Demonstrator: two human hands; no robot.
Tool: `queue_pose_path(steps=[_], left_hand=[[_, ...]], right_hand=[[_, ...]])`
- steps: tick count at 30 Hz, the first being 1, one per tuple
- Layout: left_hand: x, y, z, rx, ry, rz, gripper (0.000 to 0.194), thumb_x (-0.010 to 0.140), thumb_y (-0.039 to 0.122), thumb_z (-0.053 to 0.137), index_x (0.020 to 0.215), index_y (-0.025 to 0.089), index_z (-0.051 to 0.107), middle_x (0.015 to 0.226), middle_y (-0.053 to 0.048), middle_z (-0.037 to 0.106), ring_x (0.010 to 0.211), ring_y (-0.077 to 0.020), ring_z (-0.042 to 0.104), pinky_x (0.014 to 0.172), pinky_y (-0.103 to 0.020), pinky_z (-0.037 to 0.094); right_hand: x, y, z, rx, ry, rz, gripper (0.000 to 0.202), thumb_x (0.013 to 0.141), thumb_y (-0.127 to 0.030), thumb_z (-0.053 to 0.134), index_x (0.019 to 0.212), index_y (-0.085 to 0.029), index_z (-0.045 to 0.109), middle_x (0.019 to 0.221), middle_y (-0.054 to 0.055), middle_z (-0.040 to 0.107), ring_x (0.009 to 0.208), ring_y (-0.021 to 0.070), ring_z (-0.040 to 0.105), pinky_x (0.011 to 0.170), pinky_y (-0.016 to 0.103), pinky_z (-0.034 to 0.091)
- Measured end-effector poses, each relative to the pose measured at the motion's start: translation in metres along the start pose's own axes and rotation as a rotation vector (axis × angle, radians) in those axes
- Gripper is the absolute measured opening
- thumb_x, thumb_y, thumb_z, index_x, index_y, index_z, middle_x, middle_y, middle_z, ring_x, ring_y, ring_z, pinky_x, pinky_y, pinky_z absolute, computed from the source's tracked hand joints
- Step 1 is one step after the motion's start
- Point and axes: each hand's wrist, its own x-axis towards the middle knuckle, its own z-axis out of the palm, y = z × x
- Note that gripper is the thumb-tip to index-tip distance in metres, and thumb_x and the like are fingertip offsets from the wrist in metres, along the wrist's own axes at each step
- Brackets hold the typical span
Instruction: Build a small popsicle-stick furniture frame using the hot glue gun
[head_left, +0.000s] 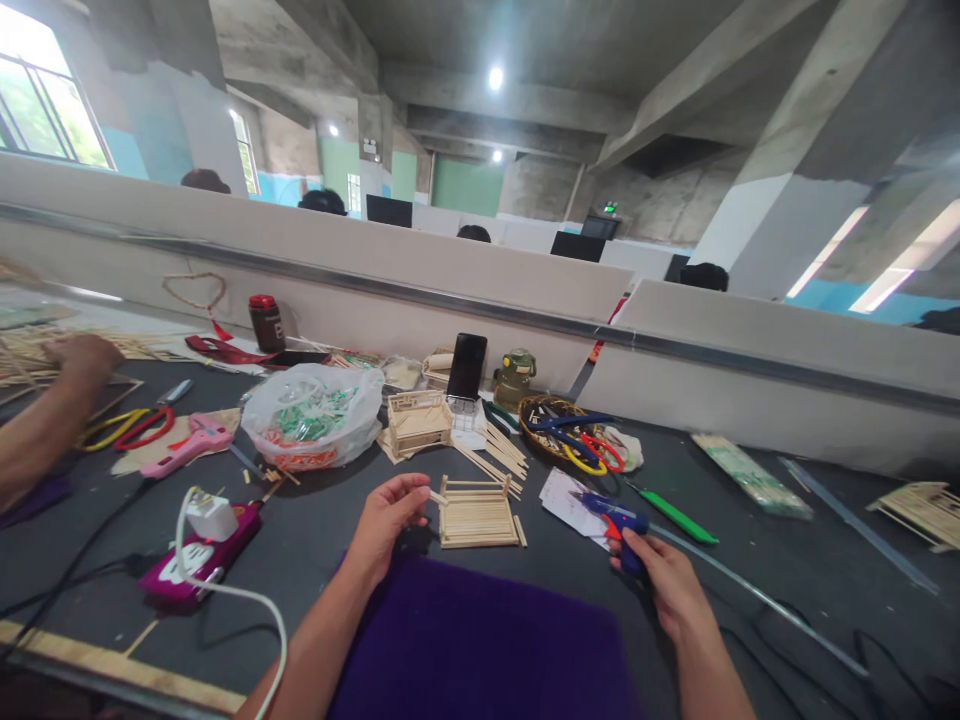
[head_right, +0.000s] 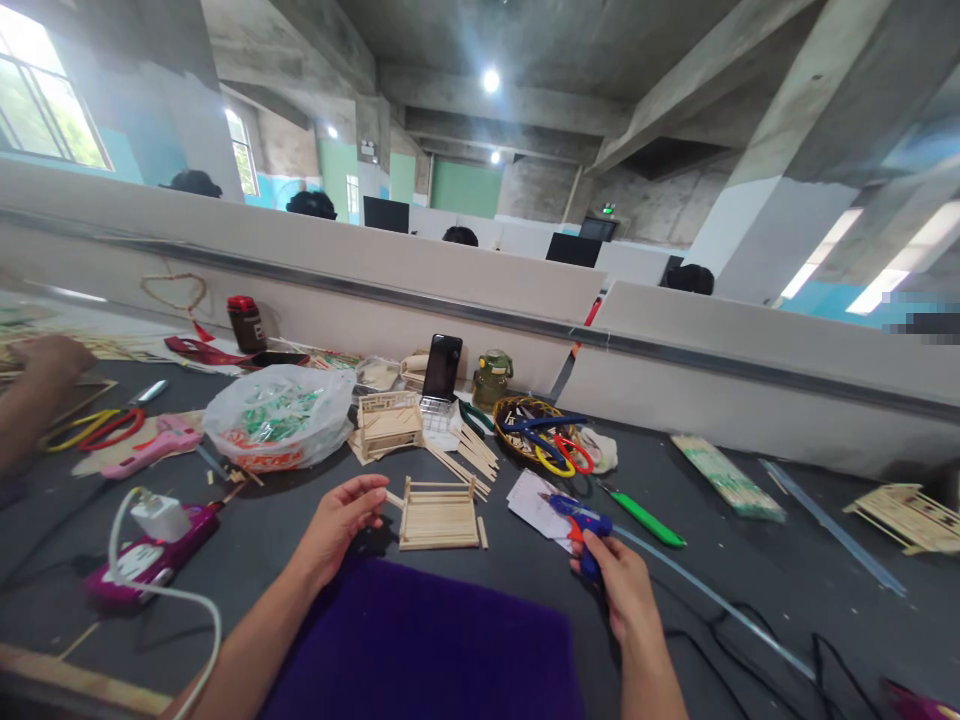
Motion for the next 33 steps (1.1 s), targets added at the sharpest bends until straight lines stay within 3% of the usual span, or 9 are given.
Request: queue_pose_path(steps=[4,6,9,12,15,17,22,33], left_hand=[[-0.003,0.004,0.006,0.075,0.024,0.102,0.02,0.057,0.02,0.08,0.072,0.013,0.069,0.062,0.0,0.064,0.047,-0.0076,0.053,0.047,-0.017,0.044],[-0.005,0.006,0.009,0.135,0.018,0.136,0.018,0.058,0.017,0.079,0.073,0.014,0.07,0.065,0.0,0.065,0.048,-0.007,0.052,0.048,-0.016,0.043],[-0.009,0.007,0.011,0.248,-0.021,0.178,0.014,0.061,0.015,0.076,0.074,0.016,0.073,0.069,0.0,0.067,0.053,-0.0075,0.053,0.05,-0.015,0.042],[-0.013,0.006,0.013,0.335,-0.063,0.241,0.014,0.062,0.014,0.075,0.075,0.017,0.074,0.071,-0.001,0.066,0.061,-0.0101,0.054,0.053,-0.016,0.042],[-0.015,0.004,0.013,0.41,-0.118,0.294,0.012,0.063,0.014,0.075,0.075,0.019,0.074,0.071,-0.001,0.064,0.066,-0.0117,0.055,0.059,-0.016,0.042],[-0.016,0.001,0.013,0.48,-0.166,0.33,0.007,0.066,0.016,0.073,0.072,0.019,0.073,0.071,-0.001,0.064,0.067,-0.0119,0.054,0.061,-0.016,0.042],[-0.014,-0.004,0.009,0.586,-0.225,0.368,0.005,0.07,0.022,0.071,0.074,0.019,0.072,0.075,-0.003,0.065,0.069,-0.0137,0.055,0.062,-0.019,0.042],[-0.006,-0.009,-0.005,0.751,-0.301,0.447,0.012,0.078,0.027,0.064,0.079,0.018,0.072,0.08,-0.003,0.07,0.075,-0.0162,0.061,0.07,-0.024,0.044]], right_hand=[[-0.005,-0.002,0.001,-0.676,0.194,-0.247,0.04,0.067,-0.051,0.058,0.076,-0.014,0.069,0.075,0.016,0.068,0.079,0.0325,0.063,0.072,0.044,0.047],[-0.018,-0.013,0.014,-0.809,0.295,-0.414,0.044,0.074,-0.047,0.051,0.092,-0.01,0.069,0.091,0.021,0.066,0.091,0.0342,0.059,0.081,0.045,0.043],[-0.05,-0.042,0.055,-0.615,0.104,-0.519,0.044,0.083,-0.046,0.041,0.102,-0.015,0.066,0.102,0.015,0.066,0.087,0.0256,0.06,0.08,0.037,0.045],[-0.084,-0.07,0.109,-0.41,-0.139,-0.599,0.034,0.088,-0.04,0.042,0.097,-0.02,0.067,0.1,0.007,0.068,0.092,0.0212,0.06,0.083,0.031,0.045],[-0.103,-0.078,0.153,-0.34,-0.275,-0.754,0.024,0.088,-0.03,0.047,0.093,-0.024,0.069,0.095,0.003,0.069,0.093,0.0186,0.059,0.087,0.031,0.042],[-0.108,-0.072,0.17,-0.322,-0.322,-0.792,0.021,0.088,-0.027,0.05,0.091,-0.024,0.07,0.091,0.003,0.07,0.09,0.0186,0.06,0.085,0.031,0.042],[-0.107,-0.056,0.18,-0.339,-0.395,-0.866,0.019,0.086,-0.021,0.055,0.097,-0.027,0.07,0.094,0.001,0.071,0.091,0.0183,0.06,0.085,0.031,0.041],[-0.105,-0.046,0.185,-0.284,-0.42,-0.859,0.015,0.084,-0.017,0.059,0.091,-0.025,0.07,0.087,0.001,0.07,0.086,0.0184,0.059,0.08,0.03,0.042]])
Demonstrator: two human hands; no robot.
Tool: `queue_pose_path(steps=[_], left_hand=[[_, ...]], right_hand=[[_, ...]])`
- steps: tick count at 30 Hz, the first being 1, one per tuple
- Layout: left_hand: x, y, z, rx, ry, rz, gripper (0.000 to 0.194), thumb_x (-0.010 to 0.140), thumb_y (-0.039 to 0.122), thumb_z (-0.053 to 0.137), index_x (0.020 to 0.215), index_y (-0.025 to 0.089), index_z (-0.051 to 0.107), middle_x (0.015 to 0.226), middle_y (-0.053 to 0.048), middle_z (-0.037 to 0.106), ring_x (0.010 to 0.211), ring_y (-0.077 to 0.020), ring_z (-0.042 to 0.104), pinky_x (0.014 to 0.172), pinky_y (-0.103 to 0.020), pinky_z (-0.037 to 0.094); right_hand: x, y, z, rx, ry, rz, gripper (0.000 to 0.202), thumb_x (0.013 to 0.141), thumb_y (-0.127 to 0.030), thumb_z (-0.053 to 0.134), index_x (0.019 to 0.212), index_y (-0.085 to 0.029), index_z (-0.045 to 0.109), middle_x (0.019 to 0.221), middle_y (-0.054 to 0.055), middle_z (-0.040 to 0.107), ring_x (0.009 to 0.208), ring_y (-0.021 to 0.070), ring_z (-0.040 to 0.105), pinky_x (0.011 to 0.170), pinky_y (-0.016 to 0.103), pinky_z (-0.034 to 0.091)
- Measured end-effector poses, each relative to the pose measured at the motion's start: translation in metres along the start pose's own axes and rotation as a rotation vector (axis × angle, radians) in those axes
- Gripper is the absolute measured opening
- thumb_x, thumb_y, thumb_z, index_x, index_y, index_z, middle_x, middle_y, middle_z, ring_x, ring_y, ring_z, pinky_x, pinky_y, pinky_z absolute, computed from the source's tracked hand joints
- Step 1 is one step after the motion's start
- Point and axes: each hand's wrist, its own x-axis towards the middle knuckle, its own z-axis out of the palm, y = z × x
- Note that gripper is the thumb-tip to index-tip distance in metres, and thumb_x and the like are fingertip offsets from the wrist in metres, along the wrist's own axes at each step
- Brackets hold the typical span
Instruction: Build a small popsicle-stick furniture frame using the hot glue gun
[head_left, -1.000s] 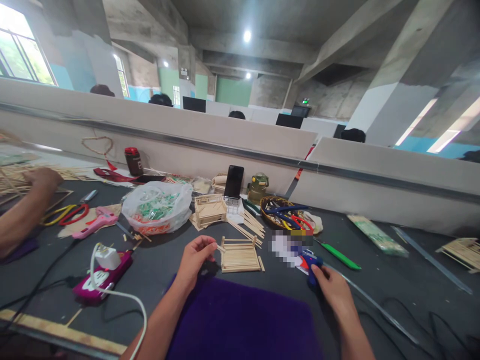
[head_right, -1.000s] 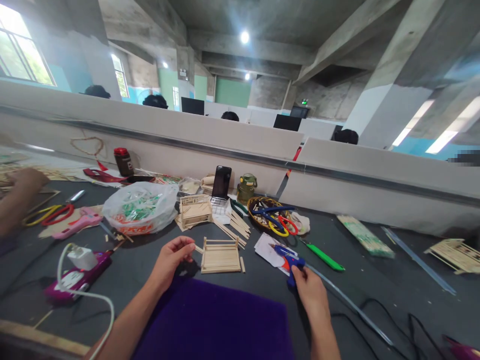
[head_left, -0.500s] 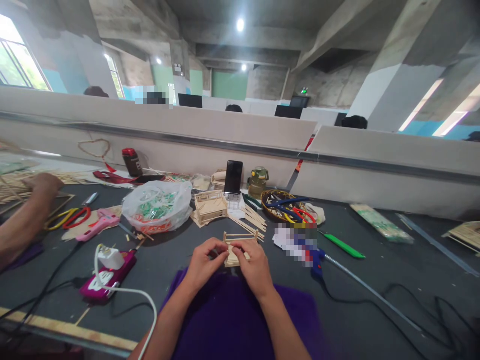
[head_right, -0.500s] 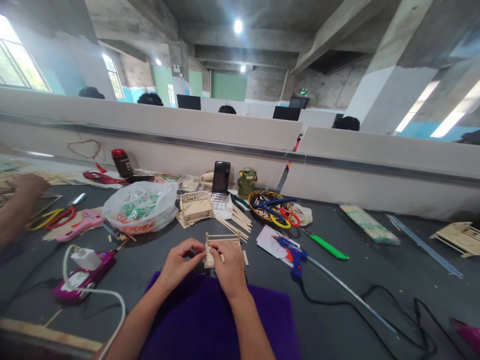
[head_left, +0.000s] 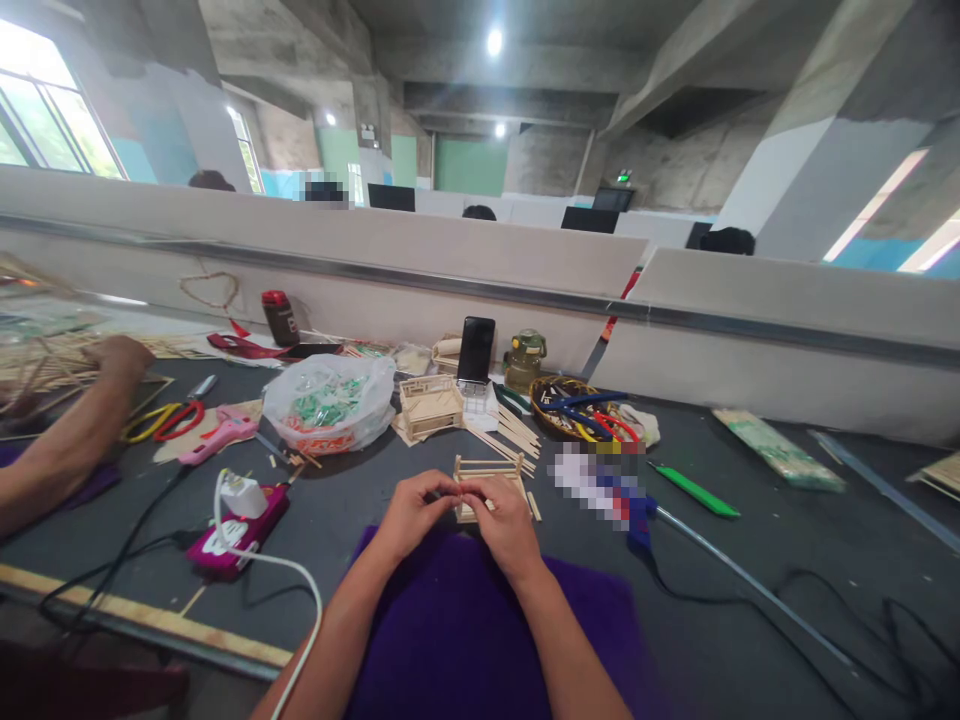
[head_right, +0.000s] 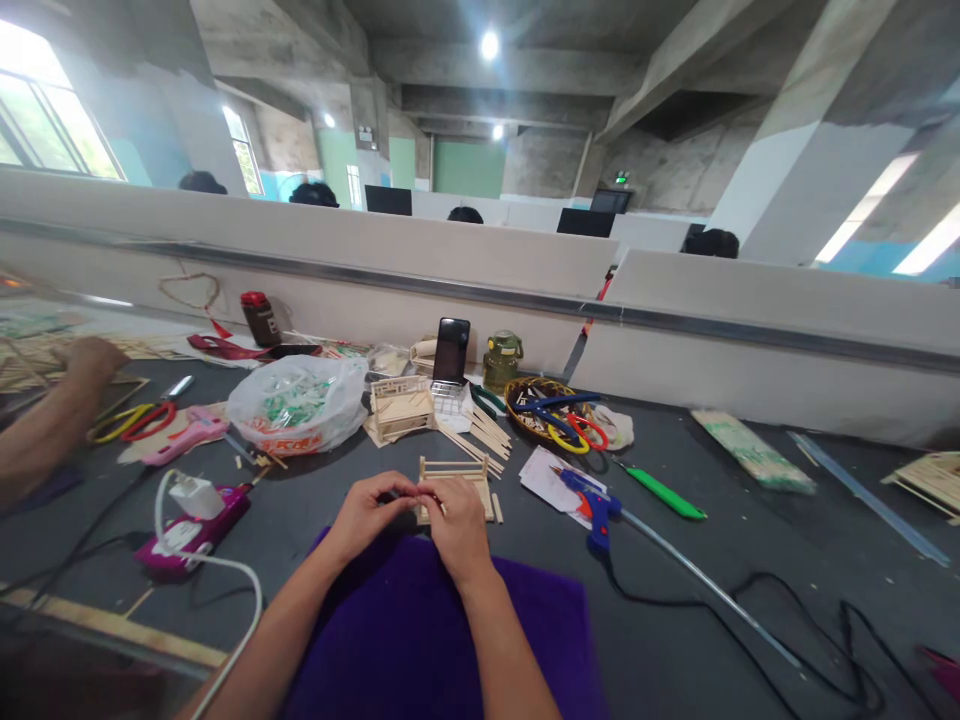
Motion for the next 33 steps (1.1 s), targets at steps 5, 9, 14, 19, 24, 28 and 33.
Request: queue_pose_path(steps=[5,9,14,19,24,28,33], left_hand=[[0.001,0.002,0.0,0.039,-0.012,-0.017,0.013,0.077,0.028,0.065,0.077,0.016,0.07,0.077,-0.003,0.07,0.073,-0.0157,0.062,0.069,-0.024,0.045],[0.001,0.001,0.0,0.055,-0.03,-0.038,0.014,0.076,0.03,0.065,0.076,0.016,0.068,0.075,-0.002,0.07,0.072,-0.015,0.061,0.068,-0.023,0.044],[0.001,-0.003,0.001,0.078,-0.041,-0.044,0.014,0.076,0.03,0.065,0.076,0.016,0.067,0.075,-0.001,0.069,0.071,-0.0144,0.06,0.065,-0.022,0.043],[0.001,-0.002,0.0,0.083,-0.048,-0.039,0.012,0.076,0.028,0.065,0.074,0.016,0.067,0.073,0.0,0.069,0.07,-0.0139,0.06,0.065,-0.022,0.042],[0.001,-0.002,0.0,0.081,-0.044,-0.036,0.011,0.076,0.027,0.064,0.074,0.016,0.067,0.074,0.0,0.069,0.071,-0.0143,0.06,0.066,-0.022,0.043],[0.001,-0.004,0.0,0.085,-0.047,-0.026,0.01,0.076,0.026,0.064,0.074,0.017,0.067,0.074,0.0,0.069,0.072,-0.0143,0.06,0.068,-0.023,0.043],[0.001,-0.006,0.001,0.076,-0.04,-0.02,0.009,0.077,0.024,0.062,0.074,0.017,0.066,0.073,0.0,0.067,0.071,-0.0135,0.059,0.067,-0.022,0.043]], right_hand=[[0.0,0.002,0.001,0.027,-0.002,0.009,0.014,0.083,-0.016,0.06,0.089,-0.024,0.07,0.085,0.001,0.069,0.085,0.0189,0.059,0.078,0.03,0.043],[0.0,0.005,0.002,0.039,-0.006,0.006,0.013,0.083,-0.015,0.061,0.087,-0.024,0.069,0.084,0.001,0.069,0.084,0.0187,0.058,0.077,0.03,0.042],[-0.002,0.01,0.004,0.024,-0.019,-0.021,0.014,0.083,-0.014,0.06,0.085,-0.024,0.069,0.081,0.0,0.068,0.082,0.0184,0.057,0.077,0.03,0.041],[-0.003,0.012,0.006,0.031,-0.01,-0.041,0.014,0.084,-0.015,0.059,0.086,-0.024,0.069,0.081,0.0,0.068,0.082,0.0179,0.057,0.075,0.029,0.042],[-0.003,0.012,0.006,0.037,-0.012,-0.057,0.015,0.084,-0.014,0.059,0.088,-0.025,0.069,0.082,0.0,0.068,0.083,0.0183,0.057,0.074,0.029,0.042],[-0.003,0.012,0.005,0.016,-0.023,-0.055,0.015,0.084,-0.013,0.059,0.087,-0.024,0.068,0.082,0.001,0.067,0.083,0.0185,0.056,0.075,0.029,0.042],[-0.003,0.01,0.004,0.005,-0.036,-0.067,0.014,0.084,-0.012,0.057,0.084,-0.023,0.066,0.082,0.001,0.066,0.084,0.0185,0.055,0.075,0.029,0.041]])
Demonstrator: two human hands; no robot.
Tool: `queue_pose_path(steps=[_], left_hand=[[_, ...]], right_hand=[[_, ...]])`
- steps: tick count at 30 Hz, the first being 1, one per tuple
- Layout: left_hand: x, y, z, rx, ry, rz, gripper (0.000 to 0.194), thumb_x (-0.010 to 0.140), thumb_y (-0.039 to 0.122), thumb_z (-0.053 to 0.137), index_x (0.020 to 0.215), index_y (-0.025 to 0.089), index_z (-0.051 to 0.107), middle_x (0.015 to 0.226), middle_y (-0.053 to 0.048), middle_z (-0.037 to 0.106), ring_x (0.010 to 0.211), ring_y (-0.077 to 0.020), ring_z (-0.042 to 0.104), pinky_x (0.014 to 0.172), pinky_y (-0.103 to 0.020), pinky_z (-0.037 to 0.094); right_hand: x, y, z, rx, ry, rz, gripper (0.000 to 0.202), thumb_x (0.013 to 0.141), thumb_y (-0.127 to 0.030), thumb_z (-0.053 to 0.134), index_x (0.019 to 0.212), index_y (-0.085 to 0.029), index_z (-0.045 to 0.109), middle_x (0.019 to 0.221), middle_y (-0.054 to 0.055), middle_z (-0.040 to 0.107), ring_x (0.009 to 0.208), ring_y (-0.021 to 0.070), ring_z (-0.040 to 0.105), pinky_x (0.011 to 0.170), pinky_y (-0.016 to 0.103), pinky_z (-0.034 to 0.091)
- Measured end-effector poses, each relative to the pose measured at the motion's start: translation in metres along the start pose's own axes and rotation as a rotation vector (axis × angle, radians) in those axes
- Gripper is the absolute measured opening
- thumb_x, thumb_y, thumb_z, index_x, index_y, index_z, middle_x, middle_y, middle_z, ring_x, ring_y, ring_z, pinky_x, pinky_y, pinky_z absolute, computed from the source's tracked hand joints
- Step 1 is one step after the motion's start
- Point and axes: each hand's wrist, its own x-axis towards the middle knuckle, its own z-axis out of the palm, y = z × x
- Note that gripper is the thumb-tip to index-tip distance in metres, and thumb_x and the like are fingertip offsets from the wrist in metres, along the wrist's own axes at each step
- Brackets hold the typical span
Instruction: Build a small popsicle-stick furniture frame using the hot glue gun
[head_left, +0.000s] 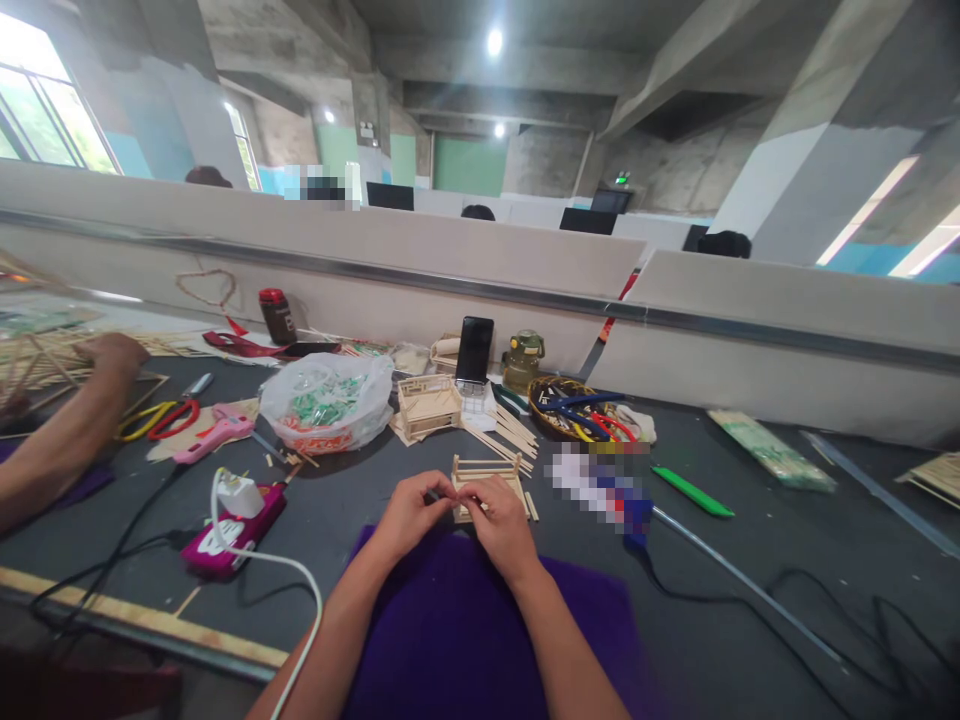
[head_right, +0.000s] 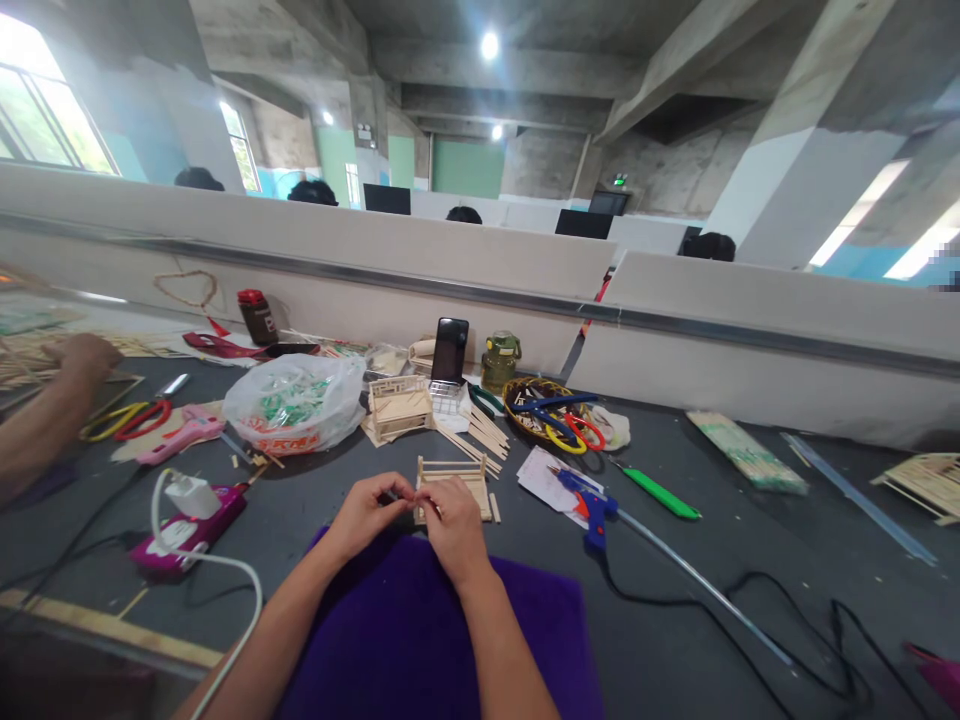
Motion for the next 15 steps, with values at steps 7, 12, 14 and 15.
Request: queue_pose_path(steps=[7,12,14,15], left_hand=[[-0.0001,-0.0009,-0.0002,0.0,0.003,0.009,0.004,0.076,0.018,0.059,0.073,0.017,0.062,0.073,0.001,0.064,0.071,-0.0127,0.058,0.068,-0.022,0.043],[-0.0008,0.0005,-0.0006,-0.034,-0.024,-0.027,0.004,0.073,0.018,0.059,0.078,0.017,0.06,0.075,0.001,0.063,0.071,-0.0129,0.057,0.067,-0.022,0.044],[-0.0011,0.0005,-0.0006,-0.04,-0.026,-0.025,0.005,0.073,0.017,0.059,0.078,0.017,0.059,0.075,0.001,0.062,0.072,-0.0129,0.057,0.066,-0.022,0.044],[-0.0012,0.0005,-0.0005,-0.039,-0.023,-0.02,0.005,0.073,0.016,0.058,0.078,0.017,0.059,0.075,0.001,0.062,0.071,-0.0128,0.056,0.066,-0.022,0.043]], right_hand=[[-0.0013,-0.0007,-0.0002,-0.014,-0.015,-0.018,0.016,0.085,-0.012,0.054,0.081,-0.023,0.064,0.082,0.001,0.066,0.084,0.0188,0.055,0.076,0.03,0.041],[-0.0007,-0.0008,-0.0001,-0.043,0.001,-0.033,0.015,0.084,-0.012,0.054,0.082,-0.022,0.065,0.081,0.002,0.065,0.083,0.0186,0.055,0.075,0.03,0.041],[-0.0007,-0.0017,-0.0009,-0.057,0.009,-0.033,0.017,0.082,-0.01,0.054,0.084,-0.022,0.065,0.082,0.002,0.065,0.084,0.0183,0.055,0.076,0.03,0.042],[-0.0008,-0.0021,-0.0013,-0.063,0.018,-0.03,0.019,0.081,-0.009,0.053,0.086,-0.022,0.065,0.083,0.002,0.066,0.085,0.0182,0.055,0.076,0.03,0.042]])
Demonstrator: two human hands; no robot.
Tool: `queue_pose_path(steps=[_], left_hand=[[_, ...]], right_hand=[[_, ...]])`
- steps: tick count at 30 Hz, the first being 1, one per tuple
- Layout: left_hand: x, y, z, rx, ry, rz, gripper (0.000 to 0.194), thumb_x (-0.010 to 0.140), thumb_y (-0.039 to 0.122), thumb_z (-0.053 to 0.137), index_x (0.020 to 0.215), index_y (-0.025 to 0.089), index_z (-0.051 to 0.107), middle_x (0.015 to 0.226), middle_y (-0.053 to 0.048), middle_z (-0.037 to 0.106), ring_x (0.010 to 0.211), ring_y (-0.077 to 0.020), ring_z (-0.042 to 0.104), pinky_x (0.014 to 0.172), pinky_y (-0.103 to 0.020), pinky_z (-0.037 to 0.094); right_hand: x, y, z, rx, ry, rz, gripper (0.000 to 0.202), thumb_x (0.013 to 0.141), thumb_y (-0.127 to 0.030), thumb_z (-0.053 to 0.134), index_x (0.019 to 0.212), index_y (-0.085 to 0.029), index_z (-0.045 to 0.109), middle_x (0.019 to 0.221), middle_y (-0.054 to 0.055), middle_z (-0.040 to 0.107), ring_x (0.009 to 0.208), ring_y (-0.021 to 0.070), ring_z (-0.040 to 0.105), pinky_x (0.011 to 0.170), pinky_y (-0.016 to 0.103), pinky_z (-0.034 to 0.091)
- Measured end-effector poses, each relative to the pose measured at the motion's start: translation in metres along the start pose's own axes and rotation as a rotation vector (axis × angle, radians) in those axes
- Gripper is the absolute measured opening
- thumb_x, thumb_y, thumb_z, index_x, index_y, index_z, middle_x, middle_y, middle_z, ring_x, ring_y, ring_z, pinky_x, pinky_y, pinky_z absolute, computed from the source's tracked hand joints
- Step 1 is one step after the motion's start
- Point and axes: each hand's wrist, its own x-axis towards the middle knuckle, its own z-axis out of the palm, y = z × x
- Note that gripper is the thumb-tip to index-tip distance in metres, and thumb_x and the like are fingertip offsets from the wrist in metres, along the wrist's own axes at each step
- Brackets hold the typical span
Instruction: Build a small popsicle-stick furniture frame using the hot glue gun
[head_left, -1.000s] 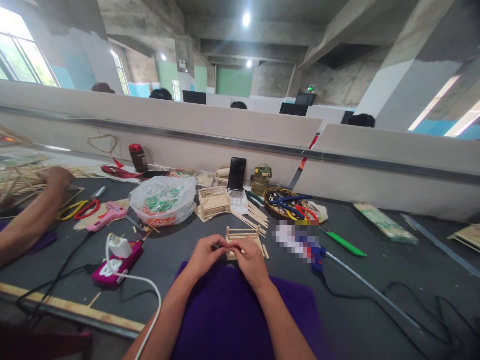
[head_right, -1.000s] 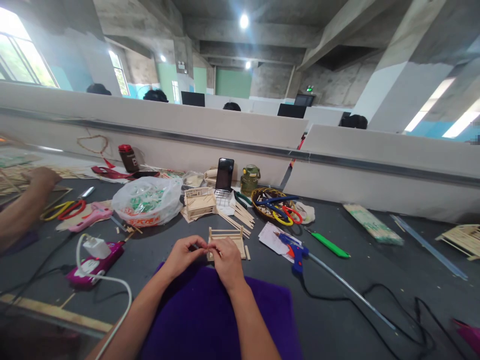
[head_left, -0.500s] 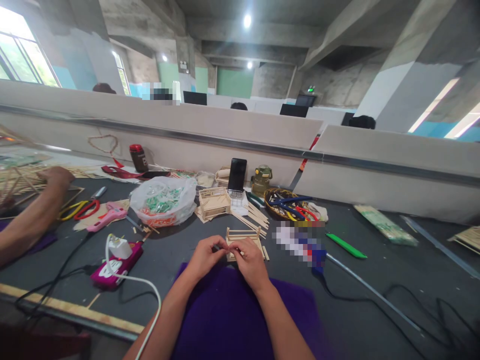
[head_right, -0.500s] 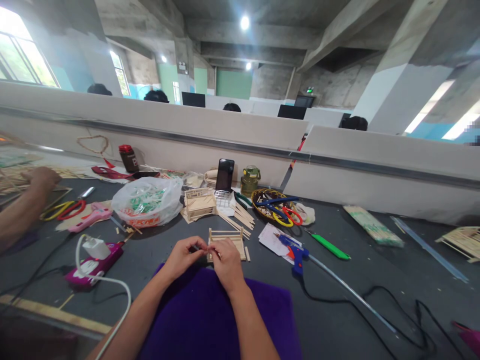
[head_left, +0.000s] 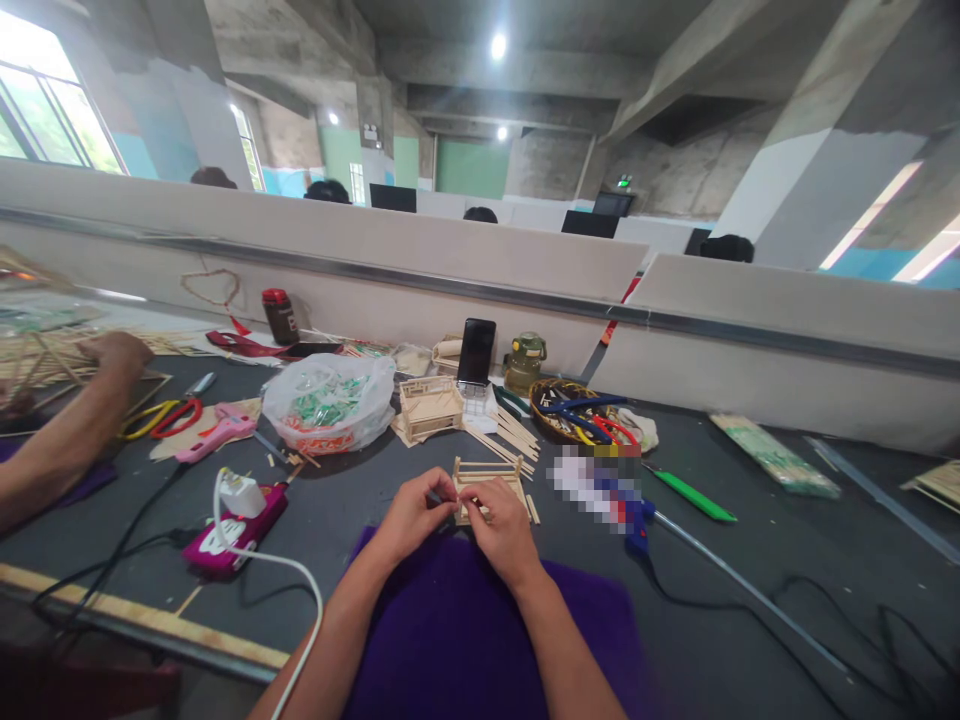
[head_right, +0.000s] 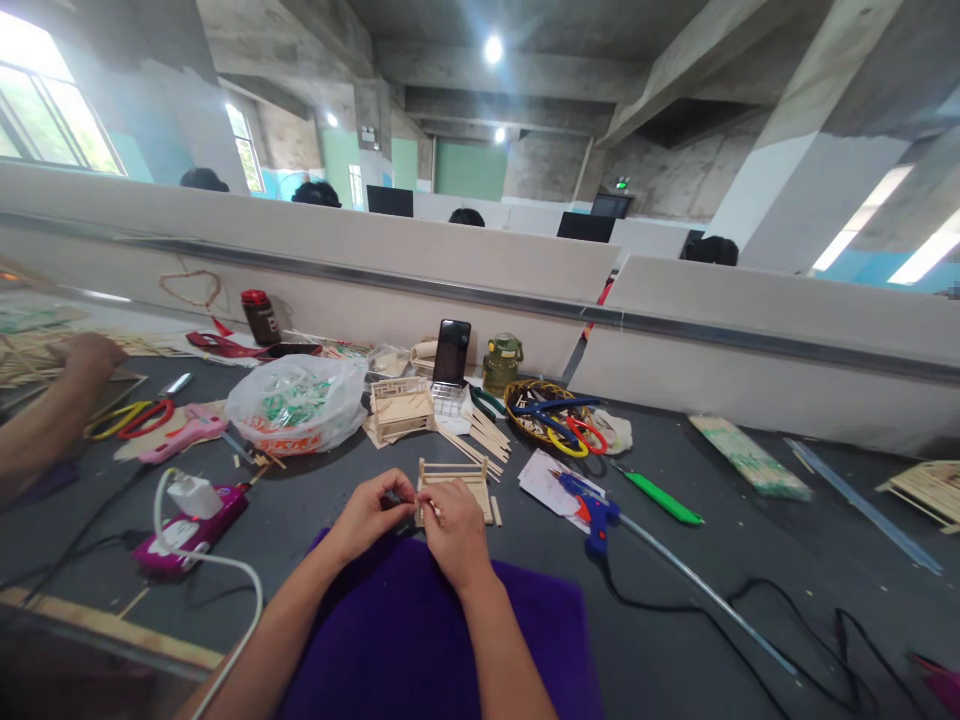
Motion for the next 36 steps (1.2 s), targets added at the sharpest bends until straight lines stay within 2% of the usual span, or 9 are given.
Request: queue_pose_path(steps=[6,14,36], left_hand=[[-0.0002,0.0022,-0.0005,0.001,0.003,0.02,0.006,0.072,0.014,0.059,0.077,0.017,0.059,0.074,0.001,0.061,0.07,-0.0127,0.056,0.065,-0.022,0.042],[0.0002,0.0013,-0.0001,-0.014,-0.008,0.024,0.006,0.072,0.014,0.058,0.078,0.016,0.058,0.074,0.002,0.06,0.07,-0.0119,0.055,0.064,-0.021,0.042],[-0.0003,0.0033,0.0001,-0.011,-0.015,0.021,0.006,0.072,0.013,0.057,0.077,0.017,0.058,0.073,0.002,0.061,0.07,-0.0123,0.055,0.065,-0.021,0.042]], right_hand=[[-0.002,-0.0007,-0.0034,-0.002,0.056,0.002,0.025,0.08,-0.007,0.048,0.09,-0.023,0.066,0.086,0.003,0.066,0.086,0.0191,0.056,0.078,0.031,0.043],[-0.004,0.0011,-0.0036,-0.051,-0.006,-0.011,0.028,0.079,-0.007,0.051,0.091,-0.025,0.069,0.081,0.002,0.064,0.082,0.0192,0.055,0.075,0.032,0.042],[-0.0045,0.0005,-0.0039,-0.041,-0.001,-0.019,0.028,0.079,-0.008,0.052,0.09,-0.026,0.07,0.078,0.002,0.063,0.081,0.0187,0.055,0.073,0.031,0.044]])
